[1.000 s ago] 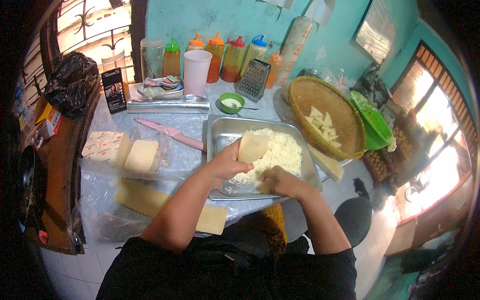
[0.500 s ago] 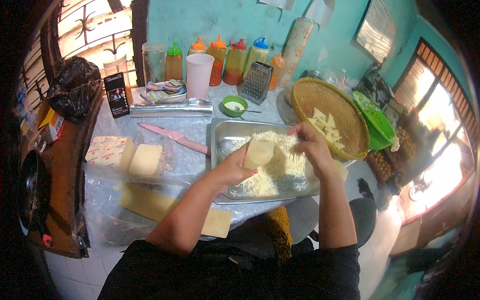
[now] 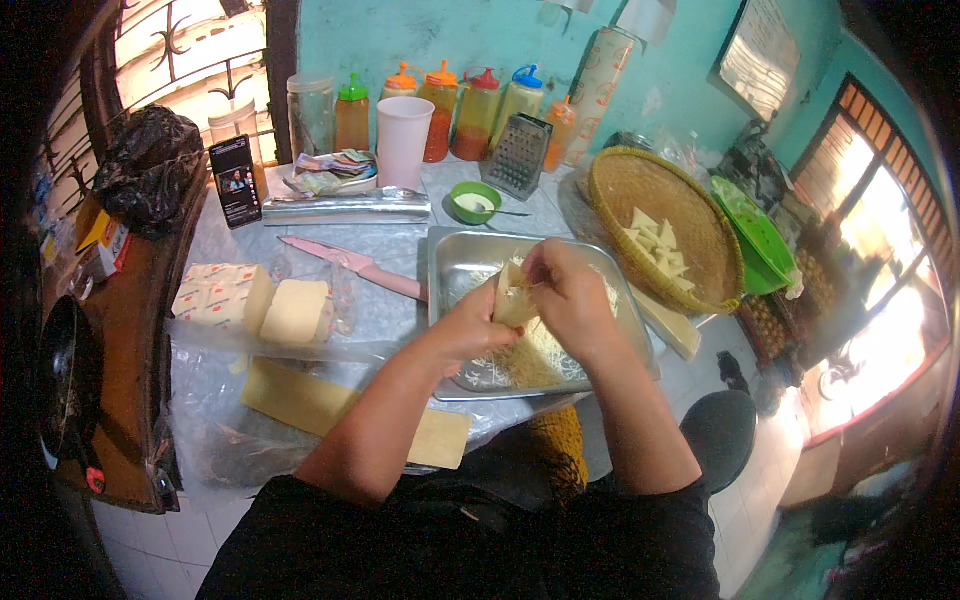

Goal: The person folds thin sheets of dough into triangular pockets and fills them with shredded cheese from a metal tray. The person then seals the edges and places the finished items into a woven basket on the table.

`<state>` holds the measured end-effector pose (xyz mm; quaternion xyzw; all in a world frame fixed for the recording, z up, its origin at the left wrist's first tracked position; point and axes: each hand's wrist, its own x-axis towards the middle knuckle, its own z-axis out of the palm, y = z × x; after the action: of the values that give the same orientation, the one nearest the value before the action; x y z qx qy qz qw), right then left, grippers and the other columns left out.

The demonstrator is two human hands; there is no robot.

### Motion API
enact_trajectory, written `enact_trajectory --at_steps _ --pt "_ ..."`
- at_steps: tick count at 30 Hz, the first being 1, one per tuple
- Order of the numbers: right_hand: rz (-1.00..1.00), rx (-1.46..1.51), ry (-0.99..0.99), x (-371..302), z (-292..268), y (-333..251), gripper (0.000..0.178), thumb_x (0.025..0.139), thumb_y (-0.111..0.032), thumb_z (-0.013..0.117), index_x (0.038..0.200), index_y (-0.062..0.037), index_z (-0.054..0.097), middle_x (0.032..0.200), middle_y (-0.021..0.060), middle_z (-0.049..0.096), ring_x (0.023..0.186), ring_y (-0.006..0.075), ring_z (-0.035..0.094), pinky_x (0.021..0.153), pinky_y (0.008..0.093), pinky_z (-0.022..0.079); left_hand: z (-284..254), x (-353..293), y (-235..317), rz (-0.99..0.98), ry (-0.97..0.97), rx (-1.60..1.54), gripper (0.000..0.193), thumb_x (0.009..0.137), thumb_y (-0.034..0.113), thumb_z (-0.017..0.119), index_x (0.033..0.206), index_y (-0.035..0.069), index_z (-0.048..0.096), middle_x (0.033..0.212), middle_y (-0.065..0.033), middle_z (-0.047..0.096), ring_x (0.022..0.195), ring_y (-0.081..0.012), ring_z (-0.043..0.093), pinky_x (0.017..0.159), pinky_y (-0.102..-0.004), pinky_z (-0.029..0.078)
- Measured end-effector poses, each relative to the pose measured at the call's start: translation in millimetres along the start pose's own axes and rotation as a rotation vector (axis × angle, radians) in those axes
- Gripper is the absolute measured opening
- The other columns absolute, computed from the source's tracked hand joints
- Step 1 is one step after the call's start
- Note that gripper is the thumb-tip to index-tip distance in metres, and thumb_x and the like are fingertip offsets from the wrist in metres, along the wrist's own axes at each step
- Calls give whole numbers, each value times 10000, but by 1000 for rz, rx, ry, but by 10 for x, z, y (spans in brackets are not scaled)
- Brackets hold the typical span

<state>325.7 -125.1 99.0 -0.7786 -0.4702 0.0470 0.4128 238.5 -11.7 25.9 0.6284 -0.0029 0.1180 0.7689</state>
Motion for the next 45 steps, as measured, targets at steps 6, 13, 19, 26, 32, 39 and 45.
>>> enact_trajectory --at_steps 6,13,19,26,32,39,45 --pt "-55 177 -81 -9 53 -69 150 743 53 505 873 -22 492 799 42 544 764 119 518 673 257 436 -23 0 -18 -46 24 -26 457 755 -41 617 1173 67 467 955 -13 547 826 -101 532 668 -249 451" --pt "-44 461 -75 -39 -50 6 189 721 56 506 897 -15 510 886 54 548 786 133 537 722 243 432 -41 -8 35 -27 -3 -214 341 817 87 625 1126 37 491 862 -36 597 716 -120 574 582 -261 470" --pt "334 -59 -149 -186 -232 372 128 718 -16 528 812 -9 615 828 50 610 831 121 557 758 251 432 -161 4 100 -112 111 -506 321 873 223 572 1119 25 519 972 -78 642 662 -128 569 606 -280 476" --pt "10 -230 -674 -414 47 714 287 708 -82 578 974 -102 682 929 137 625 898 290 587 807 346 452 -168 -16 72 -48 21 -476 435 807 81 599 1220 33 468 1133 -95 594 898 -164 593 742 -267 471" --pt "91 -359 -491 -461 -81 722 235 709 -202 643 927 -127 688 967 137 597 920 314 579 825 355 447 -109 -6 37 22 9 -318 612 727 -68 614 1284 66 397 1148 -68 579 942 -143 572 821 -263 452" --pt "152 -61 -508 -381 -40 845 178 726 -106 609 890 -88 675 758 72 629 763 188 597 717 283 454 -35 43 -58 86 42 -119 641 723 -110 577 1306 62 371 1184 -53 518 1087 -136 502 898 -264 407" --pt "362 214 -58 -151 -385 660 221 657 34 519 846 -37 608 748 17 563 677 87 510 594 210 380 -47 42 -27 -81 51 -29 616 735 -81 575 1301 53 373 1127 -53 539 946 -118 528 762 -245 442"
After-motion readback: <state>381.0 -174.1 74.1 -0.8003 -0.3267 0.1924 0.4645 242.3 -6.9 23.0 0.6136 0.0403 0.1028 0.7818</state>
